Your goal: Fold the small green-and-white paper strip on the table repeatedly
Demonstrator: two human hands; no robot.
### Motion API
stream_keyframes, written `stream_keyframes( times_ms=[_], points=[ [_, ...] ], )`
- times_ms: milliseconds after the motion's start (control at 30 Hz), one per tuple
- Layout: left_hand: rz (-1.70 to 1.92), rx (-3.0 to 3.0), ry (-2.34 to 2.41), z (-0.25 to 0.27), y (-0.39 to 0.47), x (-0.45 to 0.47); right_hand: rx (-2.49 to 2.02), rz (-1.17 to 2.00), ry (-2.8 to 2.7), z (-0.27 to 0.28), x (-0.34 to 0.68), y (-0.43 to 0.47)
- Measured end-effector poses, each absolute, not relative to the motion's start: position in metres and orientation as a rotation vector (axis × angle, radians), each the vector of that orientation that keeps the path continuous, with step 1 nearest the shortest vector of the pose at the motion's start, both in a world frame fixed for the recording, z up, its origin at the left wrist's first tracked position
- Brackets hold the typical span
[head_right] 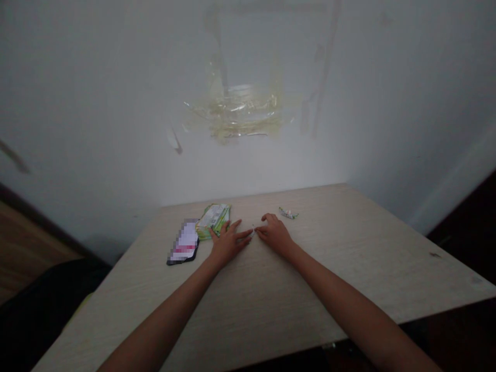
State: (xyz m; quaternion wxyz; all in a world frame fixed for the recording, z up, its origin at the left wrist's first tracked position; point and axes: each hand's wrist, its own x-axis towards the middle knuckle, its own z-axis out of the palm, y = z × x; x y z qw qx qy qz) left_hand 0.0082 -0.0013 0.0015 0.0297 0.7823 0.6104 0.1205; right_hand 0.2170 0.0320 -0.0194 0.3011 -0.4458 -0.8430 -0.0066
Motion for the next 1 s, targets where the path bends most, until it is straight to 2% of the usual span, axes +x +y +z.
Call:
stream_keyframes(
  times_ms=[333,700,1000],
  points=[
    [0.370,2.390,1.869,0.003,-0.002,0.009,-1.325,-0.124,-2.302,-0.014,0.210,0.029],
    [0.394,2.411,1.884,0.004,-0.004,0.010,-1.441,-0.044,-2.241,-0.013,0.207,0.035],
    [0.466,2.378,1.930,0.003,-0.006,0.013,-1.178,0.087,-2.130,-0.024,0.217,0.040]
  ],
)
